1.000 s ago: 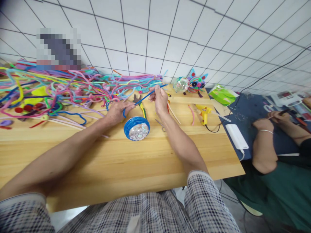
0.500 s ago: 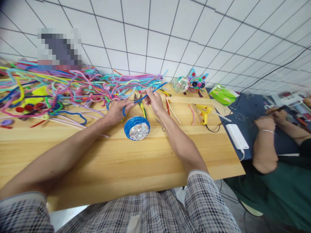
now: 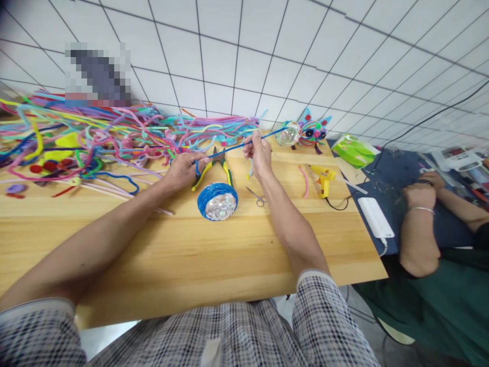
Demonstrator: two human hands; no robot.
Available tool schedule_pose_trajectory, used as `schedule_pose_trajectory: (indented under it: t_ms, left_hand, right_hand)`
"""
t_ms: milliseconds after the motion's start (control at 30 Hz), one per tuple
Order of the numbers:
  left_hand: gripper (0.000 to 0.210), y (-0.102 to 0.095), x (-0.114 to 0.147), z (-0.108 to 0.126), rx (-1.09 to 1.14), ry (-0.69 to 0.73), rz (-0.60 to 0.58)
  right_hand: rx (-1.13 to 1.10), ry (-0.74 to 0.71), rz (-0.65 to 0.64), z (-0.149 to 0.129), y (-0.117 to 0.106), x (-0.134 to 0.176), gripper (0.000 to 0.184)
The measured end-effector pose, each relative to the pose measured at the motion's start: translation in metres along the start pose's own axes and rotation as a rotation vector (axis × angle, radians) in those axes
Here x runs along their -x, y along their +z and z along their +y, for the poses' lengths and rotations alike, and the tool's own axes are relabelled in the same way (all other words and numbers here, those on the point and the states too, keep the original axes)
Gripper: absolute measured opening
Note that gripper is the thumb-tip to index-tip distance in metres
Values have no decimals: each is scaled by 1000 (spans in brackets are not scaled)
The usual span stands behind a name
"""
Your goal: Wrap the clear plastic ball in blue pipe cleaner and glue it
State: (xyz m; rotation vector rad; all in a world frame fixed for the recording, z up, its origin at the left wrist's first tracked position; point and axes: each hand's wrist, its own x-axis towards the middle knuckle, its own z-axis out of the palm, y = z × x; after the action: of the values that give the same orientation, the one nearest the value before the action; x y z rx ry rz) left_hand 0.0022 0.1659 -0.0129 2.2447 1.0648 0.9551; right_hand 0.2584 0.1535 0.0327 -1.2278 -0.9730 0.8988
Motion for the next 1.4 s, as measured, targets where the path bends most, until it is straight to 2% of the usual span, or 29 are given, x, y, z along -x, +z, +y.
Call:
schedule_pose_trajectory:
  t_ms: [267,400,633,733,1033,1167,1400]
  left_hand:
    - [52,1,-1,-2,95,-99,69]
    - [50,0,0,0,61,-130,47]
    - [57,-8,3,24,204,6,-50]
    - [56,-9,2,28,288,-3,-79]
    - [50,-8,-2,14,376,-62,-107]
    - [49,-4,-1,9,383,-82,-102]
    - [62,0,-1,6,467,-91,-111]
  right_hand:
    - [-59,-39,20,5,-2,-2,68]
    - [-60,-39,22,5,-4,-5,71]
    - [-166,40,43,-1,-8,-12,68]
    - [-191,68,57,-3,-8,-12,67]
    - [-150,29,54,-8,-12,-13,63]
    - [-113,10,96,-10,-17,-17,65]
    - [12,-42,101,-8,-20,-20,70]
